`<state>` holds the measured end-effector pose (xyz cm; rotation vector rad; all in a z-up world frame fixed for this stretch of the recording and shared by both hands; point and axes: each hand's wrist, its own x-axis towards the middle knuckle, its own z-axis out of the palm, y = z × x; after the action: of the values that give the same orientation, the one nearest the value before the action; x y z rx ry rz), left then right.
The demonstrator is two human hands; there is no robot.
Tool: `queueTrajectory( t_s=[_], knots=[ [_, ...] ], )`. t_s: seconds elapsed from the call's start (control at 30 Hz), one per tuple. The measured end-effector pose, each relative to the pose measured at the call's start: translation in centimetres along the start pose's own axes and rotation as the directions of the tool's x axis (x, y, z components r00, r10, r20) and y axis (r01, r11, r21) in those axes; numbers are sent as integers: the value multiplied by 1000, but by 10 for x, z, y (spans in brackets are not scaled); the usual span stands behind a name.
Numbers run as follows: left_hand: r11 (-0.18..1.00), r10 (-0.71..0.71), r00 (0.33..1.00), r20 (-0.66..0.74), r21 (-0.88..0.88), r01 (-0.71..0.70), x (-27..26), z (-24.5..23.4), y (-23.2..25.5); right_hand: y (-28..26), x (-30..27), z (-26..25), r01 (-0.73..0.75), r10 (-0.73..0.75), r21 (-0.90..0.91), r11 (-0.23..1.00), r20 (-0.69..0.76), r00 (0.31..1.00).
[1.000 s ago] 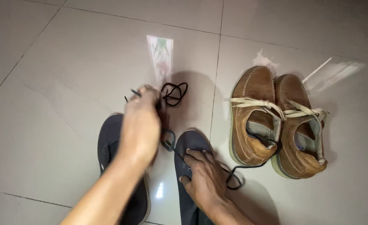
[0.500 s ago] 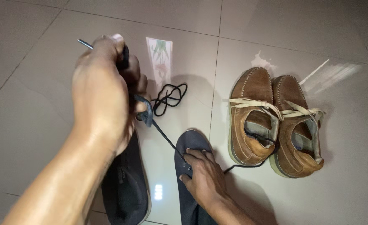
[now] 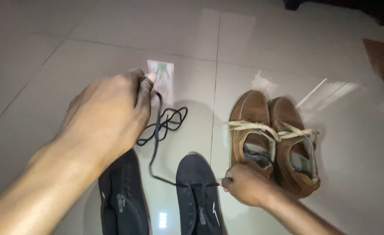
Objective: The person laces a pair of brown shoes with white laces, threading the laces through the eyelets and tying them. The person then laces a pair of dark gray shoes with black laces, threading and tying them in the same manner.
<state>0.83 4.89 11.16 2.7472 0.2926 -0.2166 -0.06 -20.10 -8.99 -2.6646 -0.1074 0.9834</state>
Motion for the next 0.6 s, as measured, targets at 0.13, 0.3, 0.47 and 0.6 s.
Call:
queueTrajectory(
  t_s=[0.13, 0.3, 0.47, 0.6],
  knots=[
    [996, 9, 999, 48, -92, -5, 1, -21, 19, -15, -37, -65, -99, 98, 23, 995, 22, 995],
    [836, 175, 983, 51, -536, -121, 17, -34, 27, -44, -73, -143, -83, 85, -135, 987, 12, 996],
    [543, 299, 952, -58, -810, -220, 27, -58, 40, -71, -112, -209, -106, 90, -212, 972, -86, 992],
    [456, 314, 939, -144, -844, -282, 24, -84, 63, -93, -142, -250, -47, 4, -243, 969, -176, 984]
  ],
)
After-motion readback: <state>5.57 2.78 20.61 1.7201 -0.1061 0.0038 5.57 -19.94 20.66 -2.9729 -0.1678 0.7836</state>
